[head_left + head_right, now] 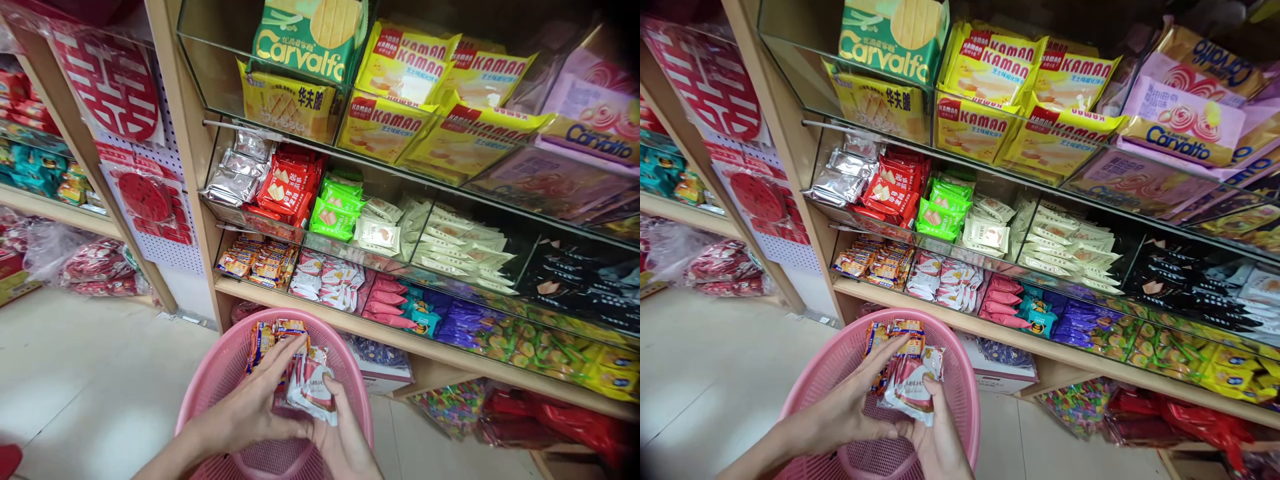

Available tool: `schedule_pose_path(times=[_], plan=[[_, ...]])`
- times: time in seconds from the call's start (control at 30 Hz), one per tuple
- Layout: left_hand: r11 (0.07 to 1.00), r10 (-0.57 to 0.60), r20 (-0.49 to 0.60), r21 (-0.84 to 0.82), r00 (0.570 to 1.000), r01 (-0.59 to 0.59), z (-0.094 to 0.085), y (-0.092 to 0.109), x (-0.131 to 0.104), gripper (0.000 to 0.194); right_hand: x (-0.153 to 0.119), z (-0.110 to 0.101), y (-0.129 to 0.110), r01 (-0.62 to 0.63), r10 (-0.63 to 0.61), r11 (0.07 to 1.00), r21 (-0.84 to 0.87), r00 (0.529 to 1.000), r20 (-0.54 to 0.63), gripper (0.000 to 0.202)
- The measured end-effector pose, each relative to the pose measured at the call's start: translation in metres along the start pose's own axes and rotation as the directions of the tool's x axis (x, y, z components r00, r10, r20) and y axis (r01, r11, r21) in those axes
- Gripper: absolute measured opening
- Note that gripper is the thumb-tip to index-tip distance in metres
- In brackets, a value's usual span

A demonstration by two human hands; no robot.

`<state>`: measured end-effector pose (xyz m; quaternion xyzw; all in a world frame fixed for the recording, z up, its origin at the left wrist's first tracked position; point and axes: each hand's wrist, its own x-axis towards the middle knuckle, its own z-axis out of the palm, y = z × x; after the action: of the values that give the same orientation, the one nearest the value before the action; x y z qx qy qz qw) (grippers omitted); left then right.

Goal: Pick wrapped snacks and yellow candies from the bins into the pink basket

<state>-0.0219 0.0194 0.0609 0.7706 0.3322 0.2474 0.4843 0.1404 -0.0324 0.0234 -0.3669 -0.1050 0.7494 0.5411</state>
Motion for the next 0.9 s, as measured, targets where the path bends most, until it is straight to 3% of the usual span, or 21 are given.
schedule_pose_path(times=[0.13, 0.27, 0.43, 0.63, 0.73, 0.9], plan=[[0.951, 0.168, 0.048, 0.256, 0.985, -0.175, -0.007, 0.013, 0.001, 0.083, 0.002, -0.001, 0.007, 0.021, -0.03, 0.994, -0.105, 0.995, -0.091, 0.036], [0.93, 0.208, 0.068, 0.294, 0.976, -0.219, -0.005, 0.014, -0.005, 0.072, 0.0, -0.012, 0.012, -0.011, 0.0, 0.997, -0.07, 0.989, -0.15, 0.039], [0.939, 0.126, -0.048, 0.327, 0.991, -0.104, -0.003, -0.011, -0.018, 0.064, -0.003, -0.033, 0.007, 0.03, 0.018, 0.993, 0.114, 0.918, -0.395, 0.033], [0.933, 0.075, -0.089, 0.359, 0.993, -0.039, 0.002, -0.022, -0.024, 0.05, 0.01, -0.043, 0.009, 0.095, -0.037, 0.992, 0.08, 0.843, -0.536, 0.023], [0.941, 0.062, -0.044, 0.335, 0.997, -0.043, 0.016, -0.02, -0.024, 0.036, 0.021, -0.04, 0.011, 0.163, -0.096, 0.984, 0.075, 0.831, -0.548, 0.022], [0.946, -0.024, 0.14, 0.323, 0.99, -0.023, 0.047, -0.023, -0.021, 0.023, 0.039, -0.03, 0.008, 0.225, -0.155, 0.973, 0.052, 0.802, -0.577, 0.028]])
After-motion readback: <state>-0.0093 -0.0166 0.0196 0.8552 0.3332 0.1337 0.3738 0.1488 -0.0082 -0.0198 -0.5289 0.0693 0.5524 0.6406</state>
